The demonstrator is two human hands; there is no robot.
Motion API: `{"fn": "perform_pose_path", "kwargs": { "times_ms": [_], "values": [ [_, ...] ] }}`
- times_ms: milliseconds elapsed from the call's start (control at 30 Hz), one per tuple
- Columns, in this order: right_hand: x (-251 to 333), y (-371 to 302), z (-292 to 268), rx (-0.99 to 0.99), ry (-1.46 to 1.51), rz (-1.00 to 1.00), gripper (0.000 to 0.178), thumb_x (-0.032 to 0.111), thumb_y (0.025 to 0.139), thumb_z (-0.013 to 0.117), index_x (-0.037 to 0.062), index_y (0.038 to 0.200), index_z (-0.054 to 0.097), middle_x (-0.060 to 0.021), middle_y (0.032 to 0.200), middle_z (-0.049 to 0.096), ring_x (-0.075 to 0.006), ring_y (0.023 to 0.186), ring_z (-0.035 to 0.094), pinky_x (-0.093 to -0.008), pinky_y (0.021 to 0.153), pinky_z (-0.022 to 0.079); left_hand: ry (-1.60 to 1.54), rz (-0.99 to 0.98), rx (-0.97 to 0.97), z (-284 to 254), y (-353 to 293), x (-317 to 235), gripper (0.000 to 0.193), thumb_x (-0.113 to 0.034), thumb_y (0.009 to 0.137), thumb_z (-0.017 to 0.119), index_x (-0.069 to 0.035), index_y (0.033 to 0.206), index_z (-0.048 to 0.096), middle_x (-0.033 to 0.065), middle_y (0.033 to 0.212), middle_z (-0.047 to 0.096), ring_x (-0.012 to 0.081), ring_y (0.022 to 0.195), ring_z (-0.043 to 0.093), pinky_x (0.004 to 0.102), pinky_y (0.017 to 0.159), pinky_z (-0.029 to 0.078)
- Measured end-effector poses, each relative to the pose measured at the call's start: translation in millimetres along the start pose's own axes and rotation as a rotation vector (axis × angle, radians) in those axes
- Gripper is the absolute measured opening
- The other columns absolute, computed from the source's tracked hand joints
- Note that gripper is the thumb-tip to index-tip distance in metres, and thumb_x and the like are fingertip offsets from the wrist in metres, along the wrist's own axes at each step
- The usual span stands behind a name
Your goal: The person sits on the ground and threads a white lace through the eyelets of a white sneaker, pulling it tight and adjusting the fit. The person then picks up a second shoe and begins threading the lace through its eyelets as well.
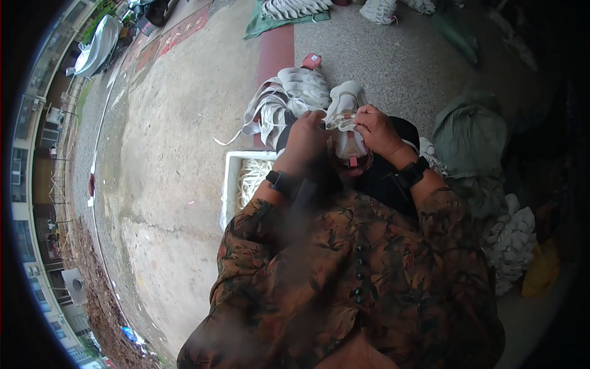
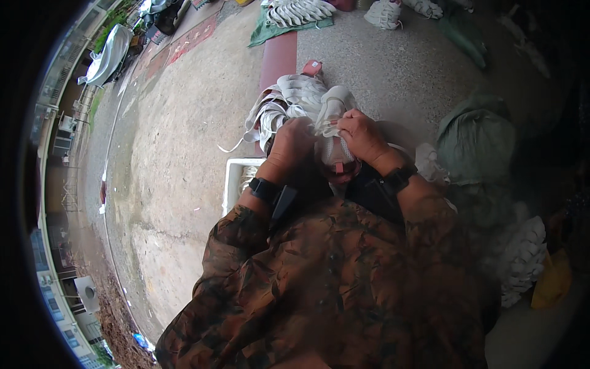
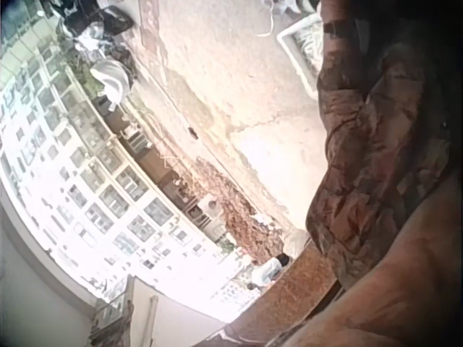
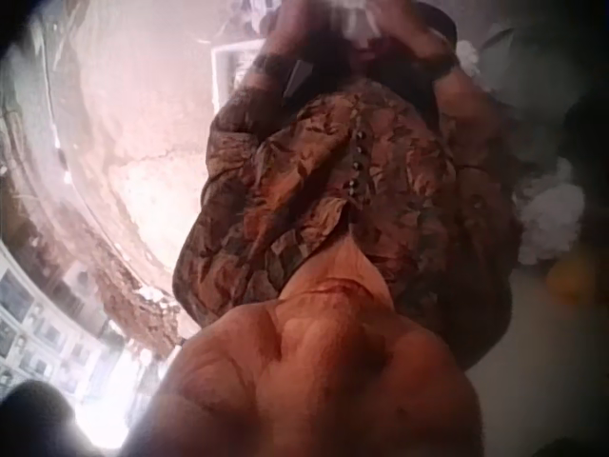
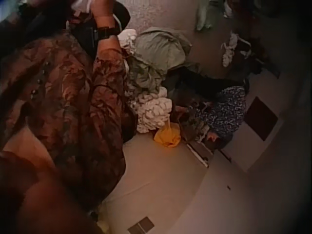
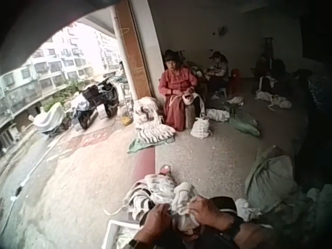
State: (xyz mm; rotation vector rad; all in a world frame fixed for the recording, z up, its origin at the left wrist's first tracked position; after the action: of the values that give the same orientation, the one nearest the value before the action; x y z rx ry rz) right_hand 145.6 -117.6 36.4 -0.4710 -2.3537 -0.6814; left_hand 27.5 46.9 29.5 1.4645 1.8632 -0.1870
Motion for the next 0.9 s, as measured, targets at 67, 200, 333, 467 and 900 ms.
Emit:
{"fn": "perform_pose_path", "kwargs": {
  "times_ms": [67,200,333,467,900],
  "values": [
    [-8.3,-4.2,-1.6,-0.044,0.188,0.134,0.004,0.001,0.078,0.061,-0.0014,0.081,0.062,-0.0093,0.09,0.061,-0.0192,0.081,0.058,-0.0304,0.074,0.045,-0.111,-0.071,-0.008,6.0,3.9,7.2,0.024,-0.013,0.07,0.068,-0.003,0.091,0.061,0.0157,0.084,0.062,0.0329,0.082,0.06,0.0376,0.068,0.049],
    [-29.5,-13.1,-7.2,0.191,0.791,0.431,0.014,0.011,0.082,0.064,-0.0037,0.082,0.063,-0.0062,0.087,0.059,-0.015,0.079,0.055,-0.0281,0.074,0.043,-0.712,-0.443,0.093,2.9,6.1,-7.2,0.019,-0.012,0.073,0.064,-0.002,0.089,0.061,0.0143,0.079,0.061,0.0314,0.075,0.059,0.0354,0.067,0.048],
    [-22.1,-13.2,-7.7,0.191,0.482,0.337,0.02,0.015,0.085,0.063,-0.0045,0.08,0.063,-0.0086,0.097,0.057,-0.0158,0.088,0.053,-0.0284,0.078,0.042,-0.569,0.013,0.134,8.1,8.7,6.6,0.017,-0.012,0.077,0.06,-0.001,0.089,0.061,0.0148,0.077,0.061,0.031,0.07,0.059,0.0337,0.067,0.049],
    [-27.2,-12.9,-4.9,0.166,0.512,0.402,0.022,0.017,0.084,0.064,-0.0044,0.079,0.063,-0.0094,0.102,0.056,-0.0167,0.093,0.052,-0.0285,0.08,0.042,-0.396,-0.191,0.148,9.3,12.9,4.9,0.019,-0.014,0.078,0.06,0.001,0.089,0.061,0.0143,0.076,0.063,0.0272,0.071,0.061,0.0326,0.069,0.049],
    [-25.3,-17.5,-9.8,0.179,0.528,0.337,0.021,0.009,0.078,0.069,0.0006,0.065,0.055,-0.0124,0.1,0.056,-0.0162,0.095,0.051,-0.0284,0.08,0.041,-0.602,-0.362,0.264,2.7,16.6,8.7,0.025,-0.025,0.085,0.06,-0.001,0.08,0.063,0.0062,0.076,0.059,0.0127,0.072,0.056,0.0288,0.069,0.046]
  ]
}}
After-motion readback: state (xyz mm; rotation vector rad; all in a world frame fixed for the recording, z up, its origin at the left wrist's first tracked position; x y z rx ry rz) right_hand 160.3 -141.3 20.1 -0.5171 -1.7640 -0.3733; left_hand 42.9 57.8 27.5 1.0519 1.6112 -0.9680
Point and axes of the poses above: each hand's wrist, its own y-axis towards the middle knuckle, its own z-axis out of the palm, x = y × z, the point moved 2 cm from there along y, towards the middle knuckle
